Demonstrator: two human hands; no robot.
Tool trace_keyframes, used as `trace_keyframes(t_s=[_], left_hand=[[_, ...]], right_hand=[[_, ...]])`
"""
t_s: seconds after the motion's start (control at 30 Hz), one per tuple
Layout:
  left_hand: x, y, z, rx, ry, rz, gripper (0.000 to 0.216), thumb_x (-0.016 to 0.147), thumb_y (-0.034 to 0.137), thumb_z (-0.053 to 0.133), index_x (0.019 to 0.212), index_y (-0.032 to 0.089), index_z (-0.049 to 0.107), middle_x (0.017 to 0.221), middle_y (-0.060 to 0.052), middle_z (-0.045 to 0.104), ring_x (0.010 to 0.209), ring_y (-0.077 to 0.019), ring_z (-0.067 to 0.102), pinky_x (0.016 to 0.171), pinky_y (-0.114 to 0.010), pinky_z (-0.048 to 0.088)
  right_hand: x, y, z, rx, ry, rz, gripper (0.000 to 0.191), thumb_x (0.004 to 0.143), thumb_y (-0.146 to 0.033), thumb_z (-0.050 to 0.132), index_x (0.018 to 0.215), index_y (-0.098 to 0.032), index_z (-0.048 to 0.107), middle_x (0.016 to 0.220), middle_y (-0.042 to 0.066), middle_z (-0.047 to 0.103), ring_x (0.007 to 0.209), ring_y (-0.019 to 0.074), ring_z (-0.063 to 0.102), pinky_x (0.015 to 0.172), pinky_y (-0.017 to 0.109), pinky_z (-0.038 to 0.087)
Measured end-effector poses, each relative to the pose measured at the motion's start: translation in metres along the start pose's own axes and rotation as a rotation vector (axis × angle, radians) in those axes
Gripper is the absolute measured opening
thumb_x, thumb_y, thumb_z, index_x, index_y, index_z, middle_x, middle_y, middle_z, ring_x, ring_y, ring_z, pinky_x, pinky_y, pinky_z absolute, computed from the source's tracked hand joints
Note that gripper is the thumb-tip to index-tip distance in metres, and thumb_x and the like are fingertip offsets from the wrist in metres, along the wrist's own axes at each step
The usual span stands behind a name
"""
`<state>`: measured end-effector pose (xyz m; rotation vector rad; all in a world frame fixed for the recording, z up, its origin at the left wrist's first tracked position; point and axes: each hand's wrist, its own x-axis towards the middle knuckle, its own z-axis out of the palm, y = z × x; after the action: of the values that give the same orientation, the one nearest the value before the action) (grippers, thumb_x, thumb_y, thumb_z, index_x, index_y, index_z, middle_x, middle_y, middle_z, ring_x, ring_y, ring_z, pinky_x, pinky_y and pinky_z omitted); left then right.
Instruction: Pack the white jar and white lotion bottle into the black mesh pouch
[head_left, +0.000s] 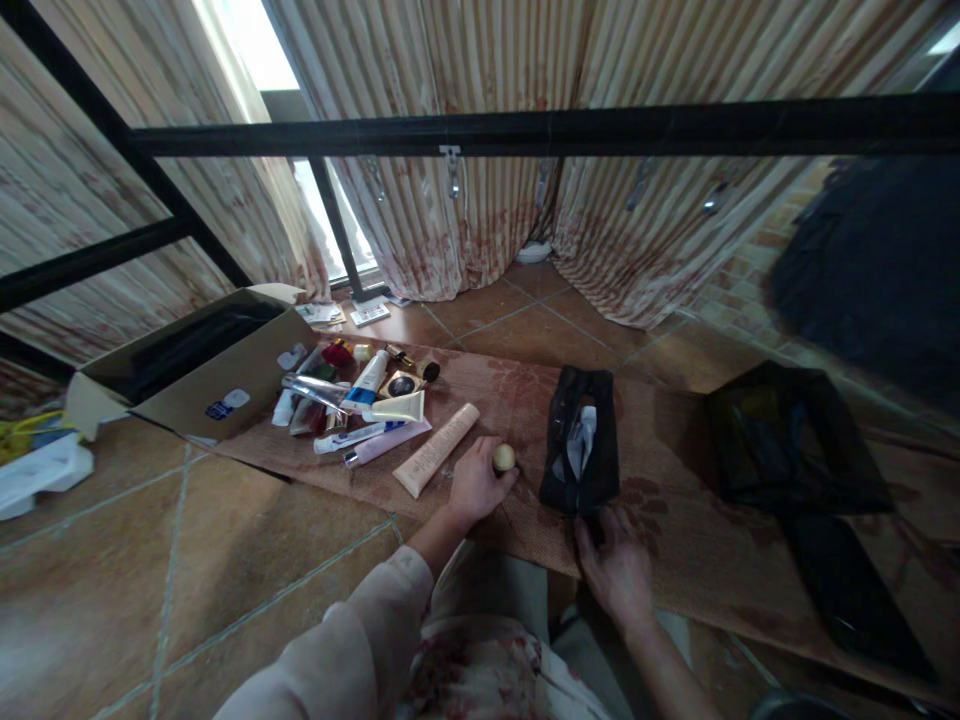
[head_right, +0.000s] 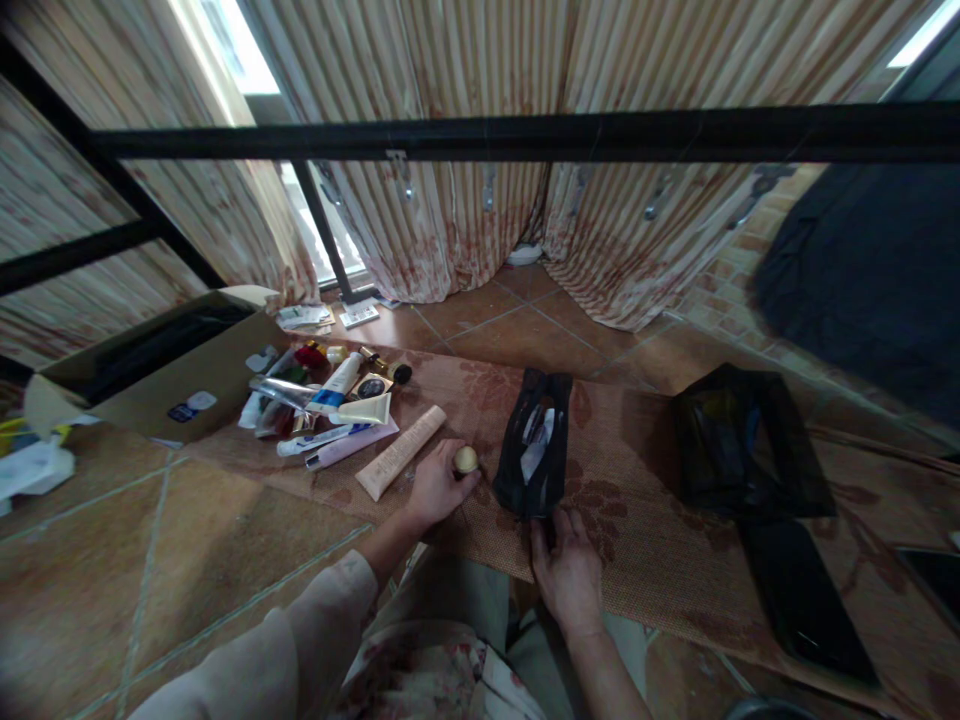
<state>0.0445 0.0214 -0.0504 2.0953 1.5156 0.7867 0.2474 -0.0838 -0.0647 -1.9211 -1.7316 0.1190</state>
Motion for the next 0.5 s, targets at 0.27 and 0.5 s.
trace_keyframes(t_s=[0.27, 0.5], left_hand=[[0.0003, 0.0015, -0.0007, -0.009, 0.002, -0.011, 0.035, 0.076, 0.026, 0.065, 0.107, 0.021, 0.05, 0.103, -0.004, 0.057, 0.095, -0.0198, 0.058, 0.084, -0.033, 0.047], [-0.0001, 0.0004, 0.0004, -0.014, 0.016, 0.01, 0.034, 0.075, 0.026, 0.065, 0.105, 0.021, 0.049, 0.103, -0.004, 0.056, 0.095, -0.0201, 0.057, 0.085, -0.033, 0.046]], right_hand=[[-0.0006, -0.0008, 0.0001, -0.018, -0.016, 0.021, 0.024, 0.089, -0.041, 0.042, 0.085, -0.02, 0.053, 0.086, 0.006, 0.055, 0.074, 0.018, 0.053, 0.063, 0.029, 0.039], [0.0008, -0.0032, -0.0023, -0.026, -0.002, 0.001, 0.023, 0.089, -0.04, 0.042, 0.084, -0.02, 0.052, 0.087, 0.006, 0.056, 0.076, 0.0185, 0.052, 0.065, 0.03, 0.04]])
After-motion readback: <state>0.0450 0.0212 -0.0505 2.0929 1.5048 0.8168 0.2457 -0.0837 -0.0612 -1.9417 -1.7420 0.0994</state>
